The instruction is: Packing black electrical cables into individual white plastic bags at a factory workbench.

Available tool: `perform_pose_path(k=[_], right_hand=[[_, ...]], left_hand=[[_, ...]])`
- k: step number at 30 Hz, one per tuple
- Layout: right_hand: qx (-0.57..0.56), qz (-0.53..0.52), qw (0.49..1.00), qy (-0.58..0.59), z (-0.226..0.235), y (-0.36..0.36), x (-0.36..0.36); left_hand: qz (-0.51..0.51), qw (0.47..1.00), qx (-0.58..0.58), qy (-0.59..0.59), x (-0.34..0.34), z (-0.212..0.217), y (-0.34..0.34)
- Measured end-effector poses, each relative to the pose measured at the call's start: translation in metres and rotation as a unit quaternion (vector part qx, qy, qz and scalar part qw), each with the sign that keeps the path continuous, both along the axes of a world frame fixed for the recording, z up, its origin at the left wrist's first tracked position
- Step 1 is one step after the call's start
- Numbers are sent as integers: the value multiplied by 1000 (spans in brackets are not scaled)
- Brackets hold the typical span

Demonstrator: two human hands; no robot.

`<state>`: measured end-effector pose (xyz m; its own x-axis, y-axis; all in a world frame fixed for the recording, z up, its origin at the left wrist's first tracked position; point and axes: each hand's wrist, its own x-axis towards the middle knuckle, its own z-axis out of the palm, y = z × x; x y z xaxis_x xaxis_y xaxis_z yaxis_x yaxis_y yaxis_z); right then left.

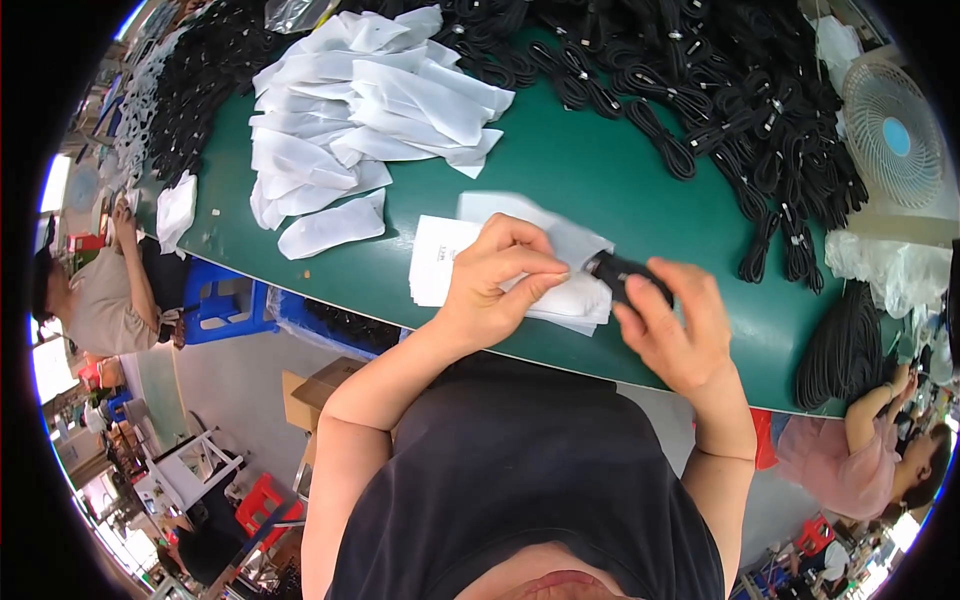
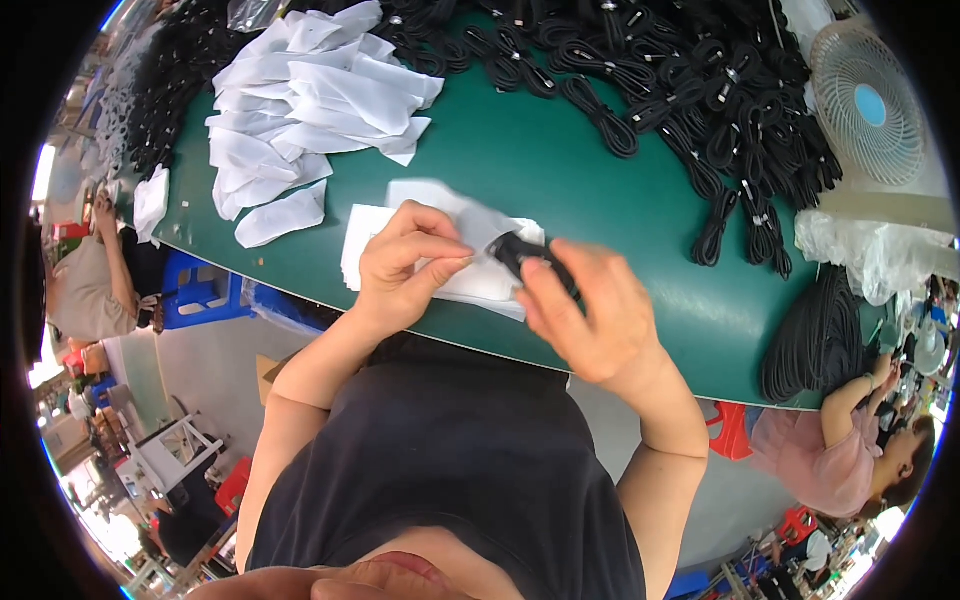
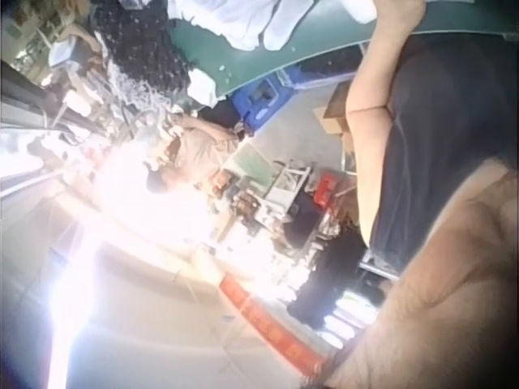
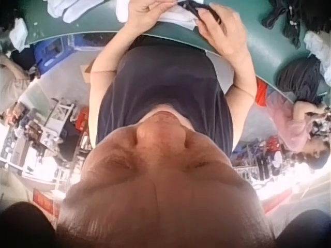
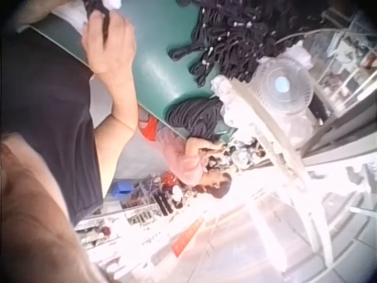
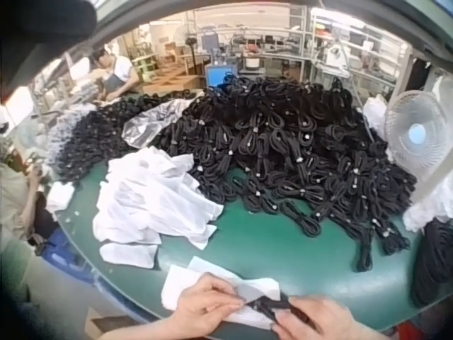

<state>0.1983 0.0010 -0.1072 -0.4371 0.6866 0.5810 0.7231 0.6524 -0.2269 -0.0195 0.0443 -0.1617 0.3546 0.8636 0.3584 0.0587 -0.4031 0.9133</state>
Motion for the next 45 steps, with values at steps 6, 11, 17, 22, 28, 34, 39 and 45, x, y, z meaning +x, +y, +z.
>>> perform_pose_path(k=[6, 11, 17, 22, 28, 34, 39, 45], right_hand=[[-65, 65, 994, 58, 13, 9, -14], [-14, 83, 994, 73, 29, 22, -23], [-9, -72, 986, 149, -6, 85, -9], [-10, 102, 981, 165, 2, 77, -38], [55, 148, 983, 91, 3, 82, -53], [-72, -41, 961, 264, -16, 135, -45], [-4, -187, 968, -170, -85, 185, -35], [-11, -215, 959, -184, -99, 184, -34]], left_hand=[[-18, 999, -24, -43, 0, 20, -2], [-45, 989, -69, -119, -1, 44, 1], [-45, 988, -45, -140, -5, 53, 17], [-18, 954, -128, -269, -15, 53, 37], [-9, 938, -177, -299, -16, 50, 39], [91, 916, -177, -348, -42, 29, 54], [255, 877, -180, -365, -78, 2, 72], [416, 903, 42, -101, -64, 11, 44]])
